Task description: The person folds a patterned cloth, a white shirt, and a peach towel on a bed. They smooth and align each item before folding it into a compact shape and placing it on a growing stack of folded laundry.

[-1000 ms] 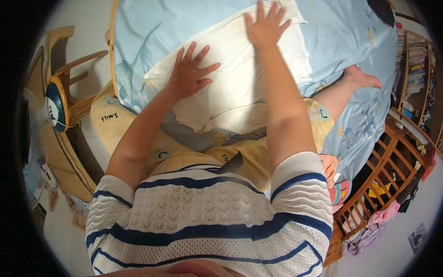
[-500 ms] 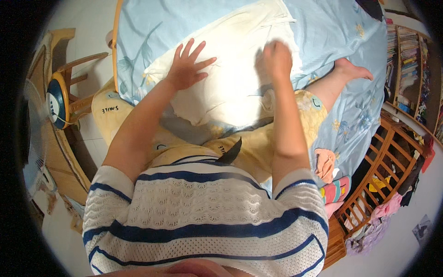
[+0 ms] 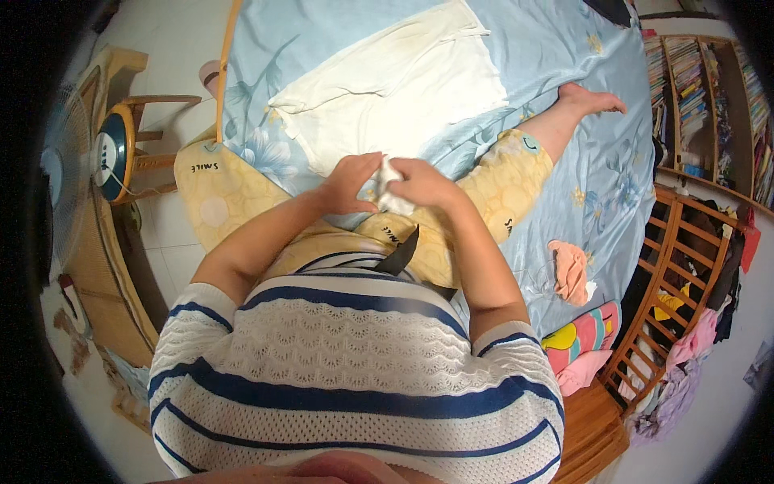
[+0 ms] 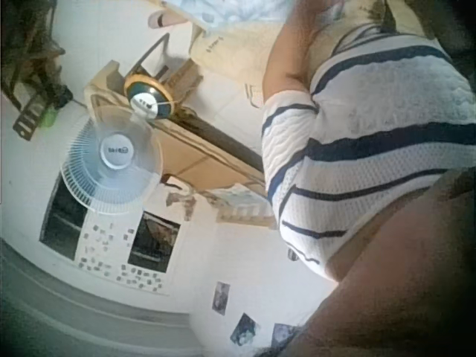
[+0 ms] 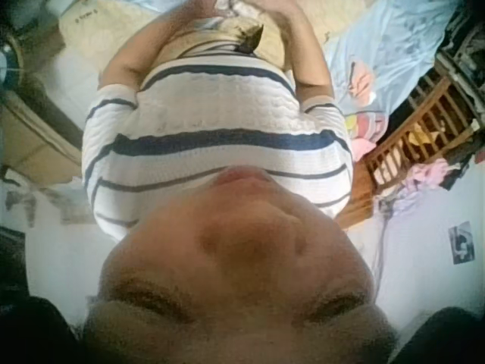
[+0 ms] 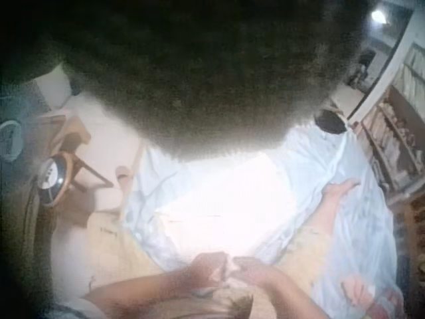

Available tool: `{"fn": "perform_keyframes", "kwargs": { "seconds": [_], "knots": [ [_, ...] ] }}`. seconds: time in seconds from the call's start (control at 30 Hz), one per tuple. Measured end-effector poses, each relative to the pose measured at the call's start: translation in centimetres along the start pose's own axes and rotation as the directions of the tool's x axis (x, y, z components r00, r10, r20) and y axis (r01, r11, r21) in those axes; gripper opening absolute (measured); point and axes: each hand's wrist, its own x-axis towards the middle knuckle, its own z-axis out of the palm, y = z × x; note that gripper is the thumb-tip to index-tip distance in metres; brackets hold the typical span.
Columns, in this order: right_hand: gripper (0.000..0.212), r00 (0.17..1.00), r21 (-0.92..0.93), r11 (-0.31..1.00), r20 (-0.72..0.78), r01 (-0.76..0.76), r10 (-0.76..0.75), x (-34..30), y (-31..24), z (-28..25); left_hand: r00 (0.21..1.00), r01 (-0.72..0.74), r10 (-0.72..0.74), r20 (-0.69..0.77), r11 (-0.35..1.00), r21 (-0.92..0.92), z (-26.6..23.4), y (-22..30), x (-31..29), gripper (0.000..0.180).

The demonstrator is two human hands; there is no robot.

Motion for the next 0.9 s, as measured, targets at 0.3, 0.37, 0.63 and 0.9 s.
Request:
{"fn": "perform_keyframes", "kwargs": {
  "seconds": [0.3, 0.37, 0.63, 0.9],
  "knots": [
    [0.021, 0.970, 0.426, 0.896, -0.142, -0.122, 0.200, 0.2, 0.6, -4.0, 0.989, -0.025, 0.006, -0.147, 0.992, -0.126, 0.9, -0.6, 0.9, 0.017],
    [0.016, 0.833, 0.548, 0.836, -0.451, -0.026, 0.321, 1.4, 4.4, -7.4, 0.992, 0.036, -0.054, -0.114, 0.987, -0.158, 0.8, 0.0, 0.3, 0.013],
    [0.029, 0.426, 0.558, 0.791, -0.670, -0.249, 0.607, 6.3, 12.1, -14.8, 0.967, 0.249, -0.256, 0.018, 0.921, -0.300, 0.1, 1.8, -0.5, 0.015],
    [0.031, 0.324, 0.479, 0.845, -0.781, -0.239, 0.534, 8.2, 13.8, -16.3, 0.864, 0.338, -0.492, -0.104, 0.722, -0.604, -3.4, -0.1, 2.1, 0.031]
  ]
}}
